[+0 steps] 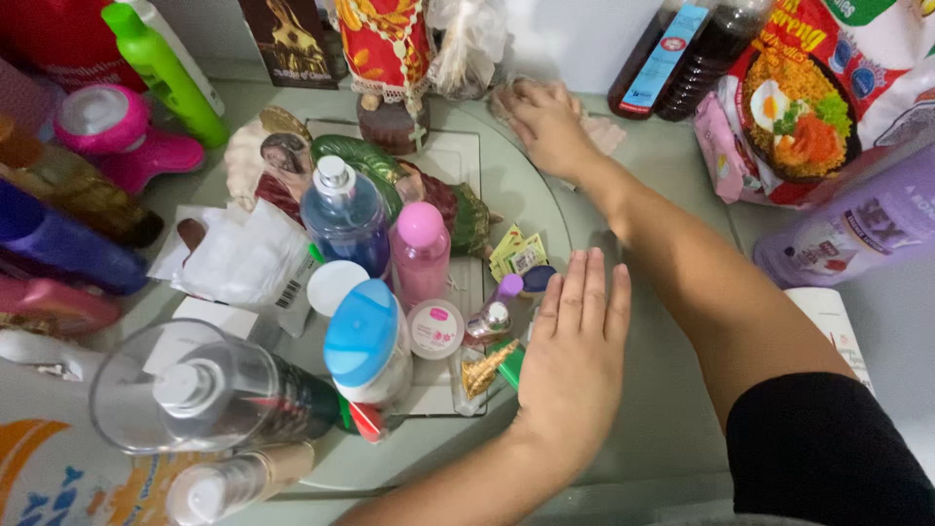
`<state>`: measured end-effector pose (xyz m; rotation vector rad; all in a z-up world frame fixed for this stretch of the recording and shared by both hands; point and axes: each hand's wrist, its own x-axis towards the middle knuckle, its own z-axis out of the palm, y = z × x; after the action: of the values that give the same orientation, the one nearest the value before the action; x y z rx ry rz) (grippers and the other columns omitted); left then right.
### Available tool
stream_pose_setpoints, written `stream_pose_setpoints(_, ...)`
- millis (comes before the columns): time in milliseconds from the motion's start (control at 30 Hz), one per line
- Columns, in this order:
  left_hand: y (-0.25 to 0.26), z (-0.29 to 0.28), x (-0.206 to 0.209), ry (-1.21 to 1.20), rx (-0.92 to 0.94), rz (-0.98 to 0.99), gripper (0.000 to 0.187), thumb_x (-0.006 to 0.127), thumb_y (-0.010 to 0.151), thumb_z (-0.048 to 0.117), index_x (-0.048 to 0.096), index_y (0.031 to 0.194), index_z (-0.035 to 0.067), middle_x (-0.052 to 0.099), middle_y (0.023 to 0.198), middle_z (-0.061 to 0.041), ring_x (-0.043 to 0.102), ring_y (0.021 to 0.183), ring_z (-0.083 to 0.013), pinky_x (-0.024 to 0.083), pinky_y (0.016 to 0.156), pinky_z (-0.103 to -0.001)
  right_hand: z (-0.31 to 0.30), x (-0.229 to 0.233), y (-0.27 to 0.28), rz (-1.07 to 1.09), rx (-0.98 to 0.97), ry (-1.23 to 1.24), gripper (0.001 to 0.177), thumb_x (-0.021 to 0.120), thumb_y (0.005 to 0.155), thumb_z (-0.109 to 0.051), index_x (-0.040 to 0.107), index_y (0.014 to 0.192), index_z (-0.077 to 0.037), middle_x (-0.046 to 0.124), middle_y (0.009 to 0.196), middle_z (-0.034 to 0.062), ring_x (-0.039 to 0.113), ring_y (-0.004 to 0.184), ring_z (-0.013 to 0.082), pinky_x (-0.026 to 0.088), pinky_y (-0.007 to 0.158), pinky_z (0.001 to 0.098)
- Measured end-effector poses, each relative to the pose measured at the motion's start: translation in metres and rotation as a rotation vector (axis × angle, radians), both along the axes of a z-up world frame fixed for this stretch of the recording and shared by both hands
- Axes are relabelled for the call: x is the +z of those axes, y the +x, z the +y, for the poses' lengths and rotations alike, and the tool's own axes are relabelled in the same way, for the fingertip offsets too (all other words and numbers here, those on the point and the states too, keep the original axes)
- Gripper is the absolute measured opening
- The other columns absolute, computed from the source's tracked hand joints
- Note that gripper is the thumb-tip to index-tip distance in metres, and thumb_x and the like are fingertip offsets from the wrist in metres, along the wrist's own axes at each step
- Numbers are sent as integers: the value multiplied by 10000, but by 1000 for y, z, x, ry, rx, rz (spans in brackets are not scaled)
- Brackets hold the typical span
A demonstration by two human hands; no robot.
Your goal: The person wipes a cluttered countertop with a cloth, moving various bottles and containers aside to clean underneath them. They then return the items to their original positions.
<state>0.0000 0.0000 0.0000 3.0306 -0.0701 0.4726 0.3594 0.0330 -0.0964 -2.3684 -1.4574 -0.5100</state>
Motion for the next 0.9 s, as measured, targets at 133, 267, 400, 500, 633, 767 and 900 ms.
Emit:
stream_pose_setpoints(133,0,-4,-5,-12,21,-79,685,459,936,226,310,1566,-1,323,1629,-227,291,1531,-339,199,1245,-446,-6,12,-20,109,86,5,401,650,1014,-177,675,1410,-233,561,1504,38,467,1282,332,342,1115,505)
stream_pose_setpoints(267,1,-4,-8,-33,20,-91,670,468,933,226,337,1552,4,358,1610,-226,305,1527,-339,217,1243,-445,-13,15,-28,173,122,51,361,657,1005,-193,693,1363,-209,587,1465,36,473,1258,334,323,1091,517)
stream_pose_setpoints(400,-2,-2,-10,-60,17,-111,665,484,944,225,352,1555,-1,384,1604,-225,319,1527,-341,235,1251,-448,-34,13,-40,210,74,53,340,643,1027,-207,686,1363,-188,586,1462,55,466,1302,338,315,1087,524)
stream_pose_setpoints(500,-1,-3,-12,-71,18,-125,659,488,948,236,359,1552,6,386,1599,-225,318,1522,-343,241,1244,-451,-54,9,-53,228,6,48,361,636,1017,-205,682,1374,-184,580,1472,54,456,1306,332,319,1103,524)
stream_pose_setpoints(633,-1,-8,-18,-92,-14,-81,660,475,952,287,353,1538,8,381,1590,-223,306,1511,-345,239,1222,-455,-83,5,-73,218,-35,46,352,635,1029,-220,672,1375,-170,583,1473,56,462,1291,337,321,1103,525)
stream_pose_setpoints(767,2,-7,-26,-74,6,-75,636,469,978,287,344,1544,26,380,1597,-188,299,1524,-320,233,1237,-454,-111,3,-101,219,-69,45,381,630,1016,-223,664,1392,-176,583,1467,76,468,1239,356,325,1075,525)
stream_pose_setpoints(900,0,-6,-29,-165,-24,-108,663,481,971,279,317,1551,2,370,1595,-223,294,1508,-348,234,1229,-467,-137,5,-138,179,-83,57,382,621,1040,-221,656,1418,-181,573,1487,87,468,1289,357,345,1097,506)
